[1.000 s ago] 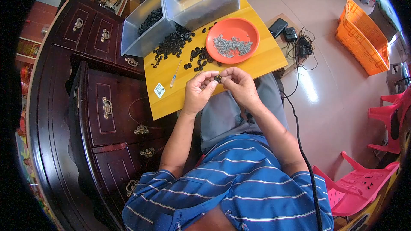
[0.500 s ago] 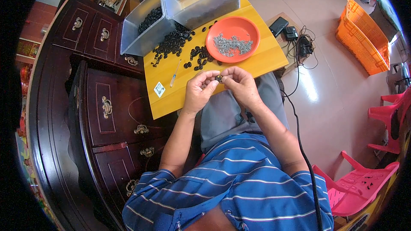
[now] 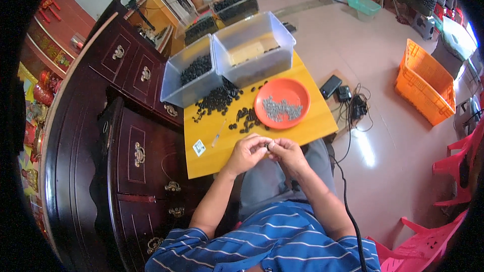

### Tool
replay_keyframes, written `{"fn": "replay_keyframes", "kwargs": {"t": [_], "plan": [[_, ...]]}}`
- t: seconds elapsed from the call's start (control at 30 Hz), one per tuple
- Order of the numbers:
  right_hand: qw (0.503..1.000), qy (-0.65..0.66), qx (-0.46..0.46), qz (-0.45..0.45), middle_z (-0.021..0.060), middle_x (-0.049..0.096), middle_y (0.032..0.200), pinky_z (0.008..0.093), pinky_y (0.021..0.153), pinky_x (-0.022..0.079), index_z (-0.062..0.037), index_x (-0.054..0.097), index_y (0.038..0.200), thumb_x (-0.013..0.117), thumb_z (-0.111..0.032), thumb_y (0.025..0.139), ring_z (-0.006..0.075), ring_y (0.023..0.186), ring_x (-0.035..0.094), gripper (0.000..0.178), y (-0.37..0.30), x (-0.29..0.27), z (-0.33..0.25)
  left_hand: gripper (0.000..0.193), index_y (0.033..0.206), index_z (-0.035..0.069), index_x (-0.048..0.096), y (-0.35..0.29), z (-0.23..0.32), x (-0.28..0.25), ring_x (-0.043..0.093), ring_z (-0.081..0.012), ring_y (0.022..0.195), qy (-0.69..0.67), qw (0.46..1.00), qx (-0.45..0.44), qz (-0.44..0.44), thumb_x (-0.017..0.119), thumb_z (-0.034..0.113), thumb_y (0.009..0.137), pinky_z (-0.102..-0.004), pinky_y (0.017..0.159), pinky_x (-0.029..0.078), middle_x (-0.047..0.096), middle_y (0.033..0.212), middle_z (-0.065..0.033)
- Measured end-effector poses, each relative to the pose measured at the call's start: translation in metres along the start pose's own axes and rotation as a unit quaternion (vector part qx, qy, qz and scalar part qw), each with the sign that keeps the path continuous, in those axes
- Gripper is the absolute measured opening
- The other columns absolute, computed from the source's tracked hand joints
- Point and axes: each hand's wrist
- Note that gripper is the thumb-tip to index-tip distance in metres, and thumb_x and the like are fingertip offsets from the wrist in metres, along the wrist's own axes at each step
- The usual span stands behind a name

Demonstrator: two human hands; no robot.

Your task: The person assembles small parts by picking up black plastic pieces and metal pins from the table and inserting the pins into the plastic pieces by hand.

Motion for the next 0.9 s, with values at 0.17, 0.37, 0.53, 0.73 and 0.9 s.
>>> {"fn": "replay_keyframes", "kwargs": {"t": [0.17, 0.37, 0.53, 0.73, 0.9], "plan": [[0.998, 0.057, -0.004, 0.000, 0.0029, 0.070, 0.094, 0.0239, 0.073, 0.053, -0.0043, 0.067, 0.106, 0.065, -0.019, 0.101, 0.0099, 0.080, 0.066, 0.015, 0.000, 0.005, -0.005, 0.052, 0.131, 0.005, 0.060, -0.001, 0.022, 0.004, 0.067, -0.0238, 0.083, 0.135, 0.990, 0.042, 0.016, 0.076, 0.008, 0.082, -0.0357, 0.074, 0.056, 0.064, 0.105, -0.0117], [0.995, 0.103, -0.013, -0.008, 0.0024, 0.069, 0.094, 0.0262, 0.079, 0.053, -0.0052, 0.066, 0.102, 0.064, -0.018, 0.101, 0.0109, 0.084, 0.066, 0.013, -0.002, 0.011, 0.000, 0.051, 0.125, 0.005, 0.061, -0.004, 0.013, 0.018, 0.067, -0.0344, 0.099, 0.270, 0.952, 0.113, 0.093, 0.077, 0.012, 0.077, -0.0426, 0.082, 0.056, 0.065, 0.112, -0.0135], [0.990, 0.123, -0.045, -0.045, -0.0060, 0.059, 0.083, 0.0260, 0.077, 0.049, -0.0124, 0.067, 0.097, 0.064, -0.024, 0.100, 0.0068, 0.077, 0.056, 0.012, 0.005, 0.004, 0.011, 0.031, 0.112, 0.005, 0.066, -0.001, 0.003, 0.020, 0.067, -0.0339, 0.093, 0.263, 0.948, 0.138, 0.117, 0.072, 0.011, 0.082, -0.0431, 0.078, 0.055, 0.066, 0.103, -0.0126], [0.991, 0.136, -0.018, 0.007, -0.0002, 0.070, 0.093, 0.0264, 0.078, 0.056, -0.0098, 0.068, 0.100, 0.064, -0.020, 0.100, 0.0099, 0.082, 0.068, 0.011, 0.003, 0.011, 0.004, 0.031, 0.110, 0.007, 0.067, -0.001, 0.013, 0.013, 0.067, -0.0332, 0.090, 0.242, 0.955, 0.126, 0.118, 0.075, 0.008, 0.080, -0.0417, 0.076, 0.055, 0.067, 0.099, -0.0111], [0.991, 0.133, -0.011, 0.021, -0.0001, 0.070, 0.092, 0.0270, 0.079, 0.057, -0.0093, 0.068, 0.101, 0.065, -0.021, 0.099, 0.0102, 0.082, 0.068, 0.012, -0.004, 0.015, 0.001, 0.029, 0.109, 0.006, 0.068, -0.002, 0.011, 0.012, 0.068, -0.0321, 0.089, 0.238, 0.957, 0.128, 0.103, 0.075, 0.008, 0.081, -0.0407, 0.076, 0.055, 0.067, 0.099, -0.0103]]}}
Point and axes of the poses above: each hand's wrist, its own y-axis towards the middle knuckle, its own x-axis out of the palm, z = x × y
